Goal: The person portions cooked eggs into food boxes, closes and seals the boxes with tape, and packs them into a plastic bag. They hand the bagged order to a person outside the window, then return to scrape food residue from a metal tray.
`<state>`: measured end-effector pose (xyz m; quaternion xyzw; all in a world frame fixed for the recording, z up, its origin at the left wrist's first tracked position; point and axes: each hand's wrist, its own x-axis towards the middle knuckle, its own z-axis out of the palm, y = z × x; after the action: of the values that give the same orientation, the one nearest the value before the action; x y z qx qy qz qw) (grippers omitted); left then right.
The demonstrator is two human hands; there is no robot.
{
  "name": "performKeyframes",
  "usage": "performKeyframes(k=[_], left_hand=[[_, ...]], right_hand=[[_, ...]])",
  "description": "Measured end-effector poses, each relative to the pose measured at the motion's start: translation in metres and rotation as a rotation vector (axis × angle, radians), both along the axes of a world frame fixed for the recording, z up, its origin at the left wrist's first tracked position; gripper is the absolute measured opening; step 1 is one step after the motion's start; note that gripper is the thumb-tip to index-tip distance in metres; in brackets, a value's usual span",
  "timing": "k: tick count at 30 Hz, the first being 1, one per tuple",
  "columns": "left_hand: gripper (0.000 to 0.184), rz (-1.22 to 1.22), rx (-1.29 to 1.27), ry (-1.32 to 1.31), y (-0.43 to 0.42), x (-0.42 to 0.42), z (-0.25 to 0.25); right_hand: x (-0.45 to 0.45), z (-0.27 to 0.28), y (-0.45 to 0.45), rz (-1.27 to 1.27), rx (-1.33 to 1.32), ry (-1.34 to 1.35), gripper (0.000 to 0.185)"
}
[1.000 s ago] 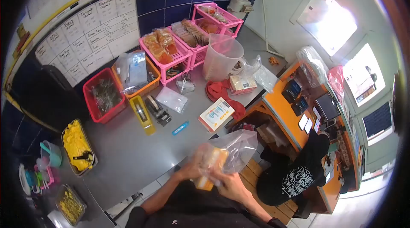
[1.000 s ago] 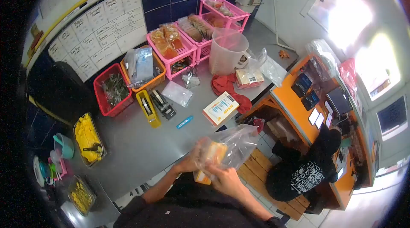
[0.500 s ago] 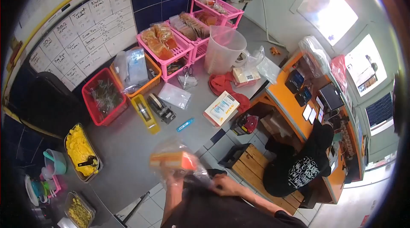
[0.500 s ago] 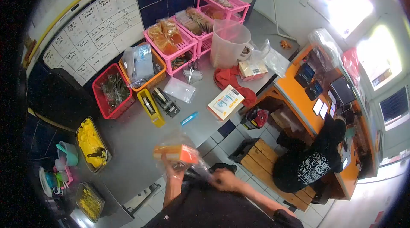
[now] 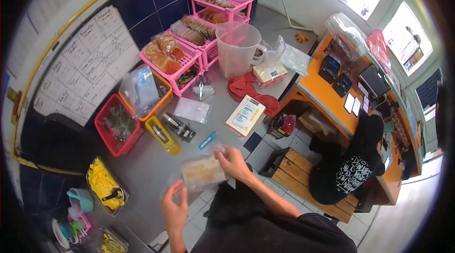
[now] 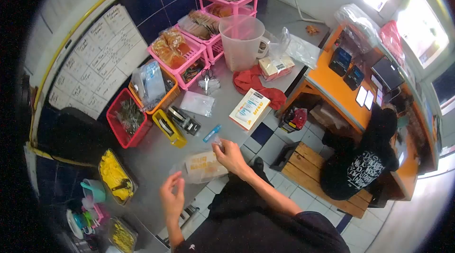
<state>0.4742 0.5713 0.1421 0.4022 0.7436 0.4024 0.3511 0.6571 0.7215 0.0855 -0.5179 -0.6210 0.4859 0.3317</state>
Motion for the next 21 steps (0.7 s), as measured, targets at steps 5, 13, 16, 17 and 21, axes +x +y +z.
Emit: performKeyframes(k=[5,13,16,17,21], left_hand=[[0.013,-0.219,0.380,0.160,0.117,0.033,0.035],[0.079,-0.658,-0.055,0.949,0.295,0.197,-0.144],[0.082,-0.613,0.007,0.911,0.318,0.195,-0.184],[0.081,-0.600,-0.023,0.762,0.326,0.189,-0.178],[0.079,-0.612,-0.218,0.457,0.342,0.156,-0.141]], right_hand=[[0.036,0.004,-0.007,0.134,0.129,0.073,0.039],[0.090,-0.016,-0.015,0.621,-0.245,0.078,0.033],[0.111,-0.035,0.008,0.610,-0.367,0.235,0.035],[0.113,-0.053,0.015,0.659,-0.360,0.185,0.028],[0.117,-0.080,0.028,0.426,-0.158,0.238,0.021]])
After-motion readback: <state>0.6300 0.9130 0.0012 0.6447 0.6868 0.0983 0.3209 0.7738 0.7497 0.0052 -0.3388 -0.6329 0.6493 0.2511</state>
